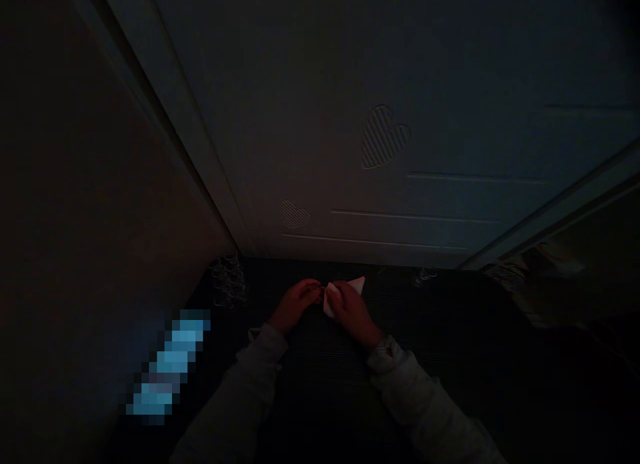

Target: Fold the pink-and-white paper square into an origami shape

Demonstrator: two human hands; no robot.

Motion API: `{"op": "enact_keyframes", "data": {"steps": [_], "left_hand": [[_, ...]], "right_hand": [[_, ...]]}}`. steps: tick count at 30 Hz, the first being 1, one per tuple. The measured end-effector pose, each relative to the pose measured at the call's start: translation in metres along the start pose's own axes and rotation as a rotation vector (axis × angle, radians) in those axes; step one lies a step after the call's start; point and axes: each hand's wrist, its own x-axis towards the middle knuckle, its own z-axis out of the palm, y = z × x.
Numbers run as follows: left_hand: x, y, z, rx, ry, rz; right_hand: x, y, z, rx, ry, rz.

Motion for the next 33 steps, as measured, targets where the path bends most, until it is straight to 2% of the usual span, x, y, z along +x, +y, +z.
{"op": "enact_keyframes", "data": {"steps": [21,33], "left_hand": [[0.001,-0.0016,0.0004,0.064,0.038,0.003],[0.0007,-0.0004,0.0003,0.073,0.061,-0.005]], "right_hand": [[-0.0002,0.0026,0.0012,0.002,0.004,0.001],[-0.002,0.0017,0.0019,-0.122,0.002,-0.071]]}}
